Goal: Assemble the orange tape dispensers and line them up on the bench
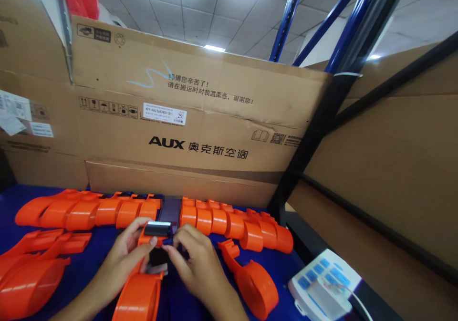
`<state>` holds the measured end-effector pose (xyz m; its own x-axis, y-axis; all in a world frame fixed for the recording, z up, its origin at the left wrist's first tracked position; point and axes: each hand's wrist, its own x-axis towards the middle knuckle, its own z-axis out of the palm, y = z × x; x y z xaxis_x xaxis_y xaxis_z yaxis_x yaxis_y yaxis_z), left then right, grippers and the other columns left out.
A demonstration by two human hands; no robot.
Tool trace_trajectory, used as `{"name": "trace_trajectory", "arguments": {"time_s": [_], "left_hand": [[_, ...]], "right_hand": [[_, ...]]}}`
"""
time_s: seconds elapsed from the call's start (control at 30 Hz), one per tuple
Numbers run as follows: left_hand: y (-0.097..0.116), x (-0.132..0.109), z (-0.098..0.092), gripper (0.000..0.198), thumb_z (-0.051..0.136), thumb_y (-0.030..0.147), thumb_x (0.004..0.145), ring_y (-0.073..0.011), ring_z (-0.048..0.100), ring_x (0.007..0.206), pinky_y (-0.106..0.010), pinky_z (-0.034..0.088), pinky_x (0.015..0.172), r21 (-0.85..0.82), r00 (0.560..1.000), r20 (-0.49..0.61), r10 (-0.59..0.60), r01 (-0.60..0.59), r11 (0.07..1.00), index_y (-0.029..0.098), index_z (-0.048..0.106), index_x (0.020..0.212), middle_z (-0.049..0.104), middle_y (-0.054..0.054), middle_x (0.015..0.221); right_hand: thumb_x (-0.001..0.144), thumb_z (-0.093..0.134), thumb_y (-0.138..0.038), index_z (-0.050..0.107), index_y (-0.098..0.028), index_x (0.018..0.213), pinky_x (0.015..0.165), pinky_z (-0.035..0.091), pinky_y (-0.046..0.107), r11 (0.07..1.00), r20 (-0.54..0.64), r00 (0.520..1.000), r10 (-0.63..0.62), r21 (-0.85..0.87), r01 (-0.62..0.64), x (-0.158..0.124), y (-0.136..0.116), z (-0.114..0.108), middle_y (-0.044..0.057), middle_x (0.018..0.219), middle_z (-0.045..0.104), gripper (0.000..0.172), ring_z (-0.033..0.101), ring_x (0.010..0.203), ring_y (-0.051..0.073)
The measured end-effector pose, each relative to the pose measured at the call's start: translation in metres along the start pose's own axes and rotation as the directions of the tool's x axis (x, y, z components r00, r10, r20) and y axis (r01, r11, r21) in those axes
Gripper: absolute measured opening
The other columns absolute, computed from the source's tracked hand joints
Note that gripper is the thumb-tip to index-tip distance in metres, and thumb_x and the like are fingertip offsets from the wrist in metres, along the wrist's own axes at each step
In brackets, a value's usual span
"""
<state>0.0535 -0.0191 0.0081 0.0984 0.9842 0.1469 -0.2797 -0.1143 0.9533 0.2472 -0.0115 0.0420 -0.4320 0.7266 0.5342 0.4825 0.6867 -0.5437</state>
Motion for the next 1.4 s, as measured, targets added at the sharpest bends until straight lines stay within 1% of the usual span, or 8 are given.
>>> {"name": "trace_trajectory", "arguments": {"time_s": [0.5,0.63,0.77,0.9,1.0,1.17,1.27,1.4], "left_hand": [[0.001,0.003,0.002,0.044,0.079,0.039,0.079,-0.0084,0.053,0.045,-0.019,0.045,0.047,-0.118,0.999,-0.002,-0.046,0.045,0.992,0.026,0.057,0.115,0.066,0.005,0.067],[0.008,-0.004,0.006,0.065,0.071,0.039,0.088,-0.0164,0.064,0.046,-0.025,0.051,0.052,-0.157,0.986,0.115,-0.119,0.137,0.978,0.026,0.039,0.142,0.069,0.002,0.053],[0.013,-0.012,0.011,0.072,0.073,0.038,0.086,-0.0266,0.078,0.069,-0.039,0.061,0.065,-0.213,0.942,0.226,-0.250,0.298,0.930,0.034,0.036,0.148,0.080,-0.011,0.096],[0.013,-0.014,0.013,0.074,0.088,0.027,0.070,-0.0345,0.074,0.106,-0.048,0.060,0.089,-0.241,0.951,0.287,-0.111,0.184,0.953,0.034,0.058,0.137,0.062,-0.012,0.142],[0.012,-0.012,0.011,0.063,0.086,0.028,0.074,-0.0348,0.059,0.130,-0.049,0.049,0.108,-0.188,0.955,0.297,-0.008,0.067,0.980,0.030,0.065,0.134,0.063,-0.010,0.143],[0.013,-0.007,0.007,0.043,0.074,0.031,0.087,-0.0330,0.052,0.137,-0.049,0.036,0.119,-0.082,0.978,0.207,-0.022,0.039,0.996,0.027,0.069,0.129,0.066,-0.008,0.140],[0.013,-0.005,0.005,0.047,0.077,0.030,0.084,-0.0335,0.052,0.137,-0.048,0.034,0.120,-0.063,0.981,0.192,-0.026,0.039,0.997,0.025,0.067,0.130,0.066,-0.008,0.141],[0.013,-0.005,0.004,0.046,0.076,0.033,0.085,-0.0343,0.067,0.119,-0.045,0.054,0.101,-0.162,0.979,0.172,-0.104,0.133,0.978,0.022,0.066,0.129,0.070,-0.013,0.133]], "right_hand": [[0.095,0.061,-0.034,0.057,-0.023,0.082,0.069,0.047,0.030,0.996,-0.088,0.995,0.046,0.078,-0.040,-0.004,-0.004,0.003,0.003,0.082,0.061,0.018,0.058,0.075,0.019],[0.101,0.052,-0.038,0.058,-0.026,0.118,0.086,0.051,0.034,0.924,-0.093,0.970,0.223,0.337,-0.180,-0.004,-0.007,-0.002,0.005,0.101,0.067,0.022,0.064,0.095,0.022],[0.101,0.052,-0.042,0.044,-0.032,0.142,0.102,0.046,0.041,0.774,0.122,0.969,0.217,0.582,-0.247,-0.003,-0.013,-0.003,0.007,0.121,0.065,0.043,0.062,0.114,0.024],[0.096,0.060,-0.047,0.051,-0.028,0.132,0.097,0.048,0.040,0.765,0.103,0.976,0.190,0.608,-0.212,-0.002,-0.013,0.002,0.008,0.116,0.063,0.041,0.061,0.108,0.024],[0.094,0.063,-0.046,0.054,-0.025,0.122,0.088,0.051,0.035,0.811,0.047,0.972,0.231,0.543,-0.219,-0.002,-0.011,0.009,0.005,0.106,0.060,0.036,0.059,0.097,0.021],[0.095,0.061,-0.047,0.048,-0.026,0.106,0.057,0.051,0.023,0.752,0.101,0.955,0.278,0.596,-0.282,-0.001,-0.011,0.017,0.002,0.098,0.052,0.026,0.054,0.086,0.018],[0.096,0.061,-0.045,0.049,-0.026,0.104,0.072,0.053,0.028,0.792,0.072,0.962,0.263,0.554,-0.258,0.001,-0.013,0.015,0.002,0.098,0.055,0.024,0.057,0.089,0.019],[0.102,0.049,-0.044,0.055,-0.026,0.116,0.083,0.051,0.032,0.892,0.050,0.964,0.260,0.369,-0.260,0.004,-0.015,-0.001,0.004,0.105,0.063,0.023,0.061,0.093,0.020]]}}
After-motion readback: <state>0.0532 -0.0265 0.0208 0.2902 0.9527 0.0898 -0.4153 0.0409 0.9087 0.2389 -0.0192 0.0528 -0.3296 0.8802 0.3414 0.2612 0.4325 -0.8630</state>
